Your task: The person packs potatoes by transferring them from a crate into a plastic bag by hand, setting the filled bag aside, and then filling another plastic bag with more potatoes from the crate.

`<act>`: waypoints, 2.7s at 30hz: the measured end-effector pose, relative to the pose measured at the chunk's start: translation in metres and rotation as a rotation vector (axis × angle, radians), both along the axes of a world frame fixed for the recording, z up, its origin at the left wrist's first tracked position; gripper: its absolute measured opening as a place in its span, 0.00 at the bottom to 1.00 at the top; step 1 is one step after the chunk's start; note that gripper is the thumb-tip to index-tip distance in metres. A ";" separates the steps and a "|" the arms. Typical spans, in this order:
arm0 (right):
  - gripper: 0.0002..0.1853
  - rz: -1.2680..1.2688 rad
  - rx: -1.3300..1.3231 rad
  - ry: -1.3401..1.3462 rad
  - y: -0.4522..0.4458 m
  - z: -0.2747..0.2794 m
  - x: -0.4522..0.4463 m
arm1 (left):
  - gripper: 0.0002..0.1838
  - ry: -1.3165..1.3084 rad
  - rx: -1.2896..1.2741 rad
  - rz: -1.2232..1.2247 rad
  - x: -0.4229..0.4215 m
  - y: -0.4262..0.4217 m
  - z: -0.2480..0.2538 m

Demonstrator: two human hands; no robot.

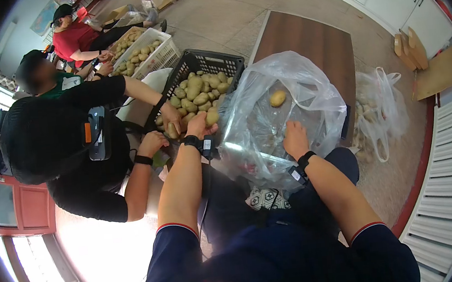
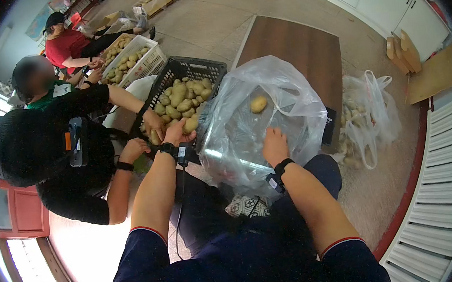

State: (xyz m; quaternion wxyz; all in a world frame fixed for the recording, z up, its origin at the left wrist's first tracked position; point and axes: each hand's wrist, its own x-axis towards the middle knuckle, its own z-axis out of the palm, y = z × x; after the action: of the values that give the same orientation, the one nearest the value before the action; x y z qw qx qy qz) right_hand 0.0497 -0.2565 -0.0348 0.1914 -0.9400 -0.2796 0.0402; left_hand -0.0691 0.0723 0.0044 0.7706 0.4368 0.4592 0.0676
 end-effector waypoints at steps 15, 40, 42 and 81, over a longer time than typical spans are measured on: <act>0.27 0.004 0.381 0.272 0.009 -0.015 0.003 | 0.12 -0.028 0.160 -0.218 -0.010 0.086 -0.148; 0.36 0.316 0.456 0.509 0.084 0.043 0.012 | 0.17 -0.135 -0.092 -0.719 0.041 -0.078 0.031; 0.30 0.272 0.369 0.439 0.076 0.083 0.015 | 0.16 -0.118 -0.140 -0.672 0.044 -0.074 0.032; 0.23 0.204 -0.037 -0.054 0.018 0.015 0.030 | 0.17 -0.101 0.678 -0.297 -0.008 0.110 -0.209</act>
State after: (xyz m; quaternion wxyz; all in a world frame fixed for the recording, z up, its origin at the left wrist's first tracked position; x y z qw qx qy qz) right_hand 0.0801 -0.2382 -0.0200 0.1611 -0.9108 -0.3782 0.0393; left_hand -0.0767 0.1822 -0.2041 0.6052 0.7251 0.3040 0.1248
